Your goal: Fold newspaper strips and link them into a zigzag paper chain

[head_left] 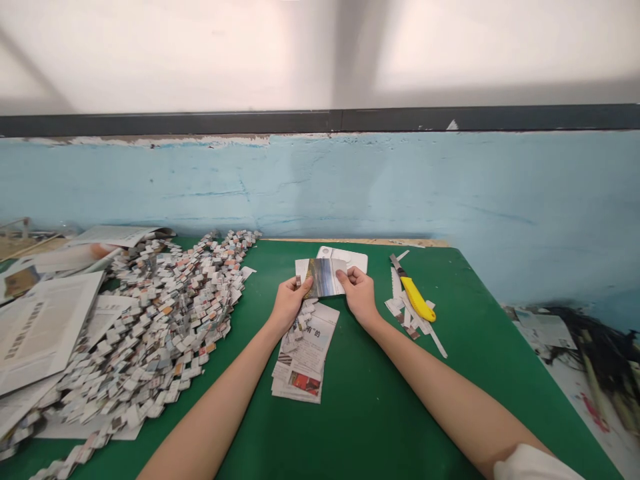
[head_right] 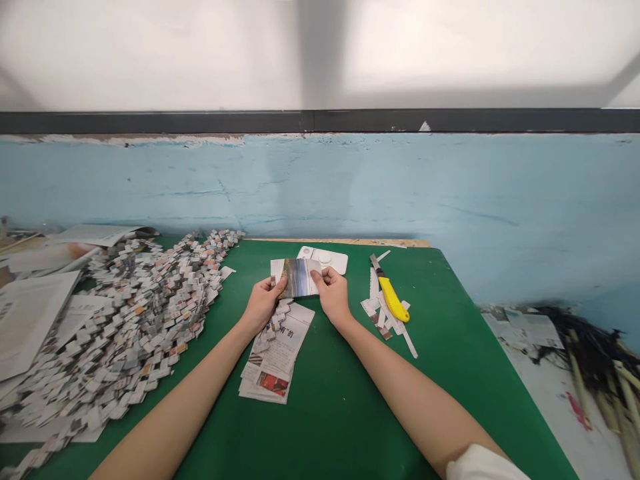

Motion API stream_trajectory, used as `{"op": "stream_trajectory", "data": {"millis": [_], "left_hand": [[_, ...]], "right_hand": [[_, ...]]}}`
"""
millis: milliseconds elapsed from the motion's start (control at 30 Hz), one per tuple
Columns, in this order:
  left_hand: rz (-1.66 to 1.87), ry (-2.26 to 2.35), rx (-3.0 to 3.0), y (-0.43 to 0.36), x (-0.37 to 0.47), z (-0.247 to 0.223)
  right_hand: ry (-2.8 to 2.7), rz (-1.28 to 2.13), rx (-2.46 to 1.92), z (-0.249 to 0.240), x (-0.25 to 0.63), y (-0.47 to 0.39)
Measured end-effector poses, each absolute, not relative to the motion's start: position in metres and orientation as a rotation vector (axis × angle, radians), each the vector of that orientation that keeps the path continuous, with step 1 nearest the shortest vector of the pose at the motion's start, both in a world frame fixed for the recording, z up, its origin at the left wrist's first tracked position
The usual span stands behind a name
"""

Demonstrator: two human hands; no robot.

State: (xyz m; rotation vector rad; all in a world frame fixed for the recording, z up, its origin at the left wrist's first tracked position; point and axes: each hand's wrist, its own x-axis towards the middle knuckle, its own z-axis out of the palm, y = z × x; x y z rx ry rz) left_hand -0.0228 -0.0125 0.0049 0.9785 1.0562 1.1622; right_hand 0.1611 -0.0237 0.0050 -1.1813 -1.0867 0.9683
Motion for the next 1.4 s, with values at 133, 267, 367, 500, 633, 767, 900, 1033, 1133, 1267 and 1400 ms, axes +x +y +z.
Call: {"op": "stream_trajectory", "data": {"millis": [133,267,367,500,633,767,900,1033,1133,1267,1400], "left_hand": [[1.157,1.053,0.988,-0.013,-0.023,0.005],[1.167,0.997,0.951,-0.012,-0.022,0.005],[1.198,0.980,0.910,-0.010,-0.022,0.004],[1.238,0.994,0.937,-0.009,-0.022,0.001],[1.218,1.009,0.899,-0.010,-0.022,0.006],[1.248,0.991,0.863,-0.014,-0.023,0.019],[1.206,0.995,0.934,-0.016,-0.023,0.026],[1.244,0.999,0.965,-0.017,-0.023,0.022],[1.267,0.981,0.948,-0.016,-0.023,0.020],[1.323,0.943,0.907,-0.015,-0.023,0.018],[1.306,0.993,0.969,-0.014,-0.024,0.017]], "right_hand": [[-1.093,0.948,-1.177,0.004,0.162,-0.024],[-1.071,0.954,-1.149,0.004,0.163,-0.023],[-1.068,0.971,-1.089,0.005,0.163,-0.023],[-1.054,0.993,-1.036,0.005,0.163,-0.022],[-1.017,1.014,-1.048,0.004,0.163,-0.022],[-1.003,0.990,-1.013,0.006,0.163,-0.024],[-1.025,0.959,-1.017,0.008,0.161,-0.025],[-0.959,0.981,-0.998,0.009,0.160,-0.026],[-1.005,0.953,-1.060,0.009,0.161,-0.027],[-1.051,0.941,-1.113,0.009,0.164,-0.026],[-1.020,0.971,-1.090,0.007,0.166,-0.025]]}}
